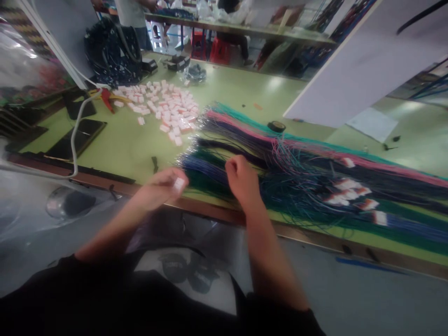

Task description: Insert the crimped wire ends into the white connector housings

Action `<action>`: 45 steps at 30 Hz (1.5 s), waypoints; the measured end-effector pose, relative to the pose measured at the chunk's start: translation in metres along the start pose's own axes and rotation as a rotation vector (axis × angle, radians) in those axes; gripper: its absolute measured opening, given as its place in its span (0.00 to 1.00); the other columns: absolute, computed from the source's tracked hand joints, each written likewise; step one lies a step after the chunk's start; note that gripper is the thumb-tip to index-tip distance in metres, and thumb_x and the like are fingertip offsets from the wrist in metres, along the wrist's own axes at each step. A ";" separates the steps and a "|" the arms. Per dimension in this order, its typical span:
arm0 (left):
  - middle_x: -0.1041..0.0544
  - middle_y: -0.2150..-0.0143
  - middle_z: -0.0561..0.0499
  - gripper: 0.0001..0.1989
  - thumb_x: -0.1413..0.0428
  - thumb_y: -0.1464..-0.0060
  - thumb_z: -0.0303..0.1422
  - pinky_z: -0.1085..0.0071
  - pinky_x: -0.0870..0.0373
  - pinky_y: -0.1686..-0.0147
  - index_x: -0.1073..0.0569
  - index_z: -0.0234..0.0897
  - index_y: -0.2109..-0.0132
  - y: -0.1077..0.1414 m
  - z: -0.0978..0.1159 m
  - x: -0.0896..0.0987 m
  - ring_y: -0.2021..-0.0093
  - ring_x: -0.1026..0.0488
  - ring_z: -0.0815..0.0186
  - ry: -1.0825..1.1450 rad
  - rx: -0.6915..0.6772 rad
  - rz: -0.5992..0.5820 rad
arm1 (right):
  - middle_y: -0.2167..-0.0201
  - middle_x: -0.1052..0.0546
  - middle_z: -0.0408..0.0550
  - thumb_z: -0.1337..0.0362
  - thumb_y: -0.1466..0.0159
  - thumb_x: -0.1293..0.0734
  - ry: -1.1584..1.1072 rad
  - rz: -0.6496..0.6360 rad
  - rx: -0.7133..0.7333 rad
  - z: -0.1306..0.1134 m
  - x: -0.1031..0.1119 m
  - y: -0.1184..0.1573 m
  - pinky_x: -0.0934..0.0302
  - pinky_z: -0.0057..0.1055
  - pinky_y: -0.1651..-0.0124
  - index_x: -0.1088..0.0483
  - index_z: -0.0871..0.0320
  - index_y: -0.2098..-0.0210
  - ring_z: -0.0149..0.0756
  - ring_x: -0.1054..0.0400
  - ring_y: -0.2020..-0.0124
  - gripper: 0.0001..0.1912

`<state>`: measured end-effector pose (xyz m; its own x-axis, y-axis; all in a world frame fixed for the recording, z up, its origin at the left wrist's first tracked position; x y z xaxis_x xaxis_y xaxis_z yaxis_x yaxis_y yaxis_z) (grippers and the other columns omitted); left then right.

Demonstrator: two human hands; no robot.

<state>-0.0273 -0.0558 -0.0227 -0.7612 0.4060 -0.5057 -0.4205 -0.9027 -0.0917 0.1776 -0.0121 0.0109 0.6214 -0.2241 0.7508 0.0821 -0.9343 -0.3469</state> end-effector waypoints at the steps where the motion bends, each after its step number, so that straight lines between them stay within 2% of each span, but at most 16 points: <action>1: 0.30 0.73 0.54 0.10 0.40 0.59 0.25 0.78 0.39 0.80 0.28 0.35 0.65 -0.001 0.000 0.000 0.77 0.34 0.75 0.021 0.006 0.012 | 0.75 0.28 0.44 0.65 0.41 0.40 -0.108 0.029 -0.032 -0.002 0.002 0.001 0.43 0.30 0.70 0.35 0.55 0.72 0.33 0.35 0.74 0.04; 3: 0.28 0.72 0.53 0.09 0.40 0.57 0.26 0.78 0.38 0.79 0.28 0.34 0.65 -0.002 -0.001 0.001 0.77 0.33 0.75 0.040 0.016 0.031 | 0.76 0.28 0.42 0.64 0.41 0.40 -0.267 0.015 -0.032 -0.015 0.003 0.005 0.42 0.29 0.70 0.34 0.56 0.69 0.31 0.35 0.76 0.04; 4: 0.28 0.71 0.53 0.09 0.39 0.56 0.26 0.78 0.37 0.78 0.28 0.34 0.64 -0.003 -0.002 0.002 0.76 0.32 0.75 0.043 0.020 0.033 | 0.75 0.27 0.42 0.64 0.41 0.39 -0.301 -0.021 0.011 -0.025 0.002 0.008 0.42 0.29 0.70 0.33 0.56 0.68 0.30 0.35 0.76 0.04; 8: 0.28 0.74 0.54 0.11 0.39 0.56 0.25 0.77 0.36 0.77 0.28 0.34 0.62 -0.004 -0.003 0.002 0.76 0.31 0.74 0.083 0.027 0.012 | 0.71 0.25 0.44 0.64 0.40 0.38 -0.281 -0.159 0.319 -0.067 -0.005 0.021 0.40 0.28 0.65 0.29 0.56 0.68 0.30 0.33 0.70 0.06; 10: 0.28 0.74 0.54 0.12 0.39 0.56 0.25 0.78 0.35 0.76 0.28 0.34 0.61 -0.004 -0.003 0.003 0.75 0.30 0.73 0.108 0.038 0.016 | 0.72 0.25 0.43 0.65 0.39 0.39 -0.270 -0.173 0.394 -0.077 -0.006 0.025 0.41 0.27 0.65 0.29 0.56 0.69 0.29 0.34 0.71 0.07; 16: 0.27 0.73 0.54 0.13 0.37 0.57 0.27 0.77 0.33 0.75 0.29 0.34 0.62 -0.006 -0.002 0.002 0.75 0.29 0.73 0.092 0.024 0.047 | 0.79 0.29 0.41 0.68 0.44 0.38 -0.166 -0.153 0.338 -0.069 -0.005 0.029 0.44 0.26 0.70 0.32 0.57 0.77 0.28 0.37 0.76 0.07; 20: 0.27 0.74 0.55 0.13 0.37 0.57 0.27 0.77 0.33 0.75 0.29 0.34 0.62 -0.007 -0.002 0.002 0.75 0.30 0.73 0.091 0.012 0.055 | 0.80 0.30 0.41 0.67 0.44 0.39 -0.111 -0.174 0.305 -0.066 -0.006 0.033 0.46 0.26 0.71 0.33 0.56 0.78 0.28 0.38 0.77 0.07; 32: 0.27 0.73 0.54 0.12 0.38 0.57 0.27 0.77 0.34 0.74 0.28 0.35 0.62 -0.007 -0.004 0.004 0.74 0.30 0.73 0.056 0.001 0.067 | 0.79 0.31 0.42 0.68 0.43 0.41 0.071 -0.155 0.355 -0.069 -0.012 0.036 0.50 0.27 0.71 0.34 0.55 0.78 0.29 0.39 0.75 0.09; 45: 0.27 0.76 0.55 0.15 0.35 0.59 0.30 0.79 0.34 0.81 0.28 0.33 0.62 -0.009 -0.005 0.002 0.80 0.31 0.75 0.059 0.109 0.115 | 0.80 0.32 0.44 0.70 0.41 0.42 0.226 -0.101 0.430 -0.071 -0.021 0.039 0.55 0.29 0.73 0.35 0.55 0.79 0.32 0.40 0.74 0.11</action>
<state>-0.0222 -0.0476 -0.0275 -0.7786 0.2887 -0.5572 -0.3858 -0.9205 0.0621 0.1126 -0.0635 0.0219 0.4130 -0.2377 0.8792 0.4770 -0.7659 -0.4312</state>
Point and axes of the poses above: each hand's wrist, its own y-axis away from the middle knuckle, its own x-axis out of the back of the hand, z = x × y, the point moved 3 cm from there along -y, towards the middle knuckle
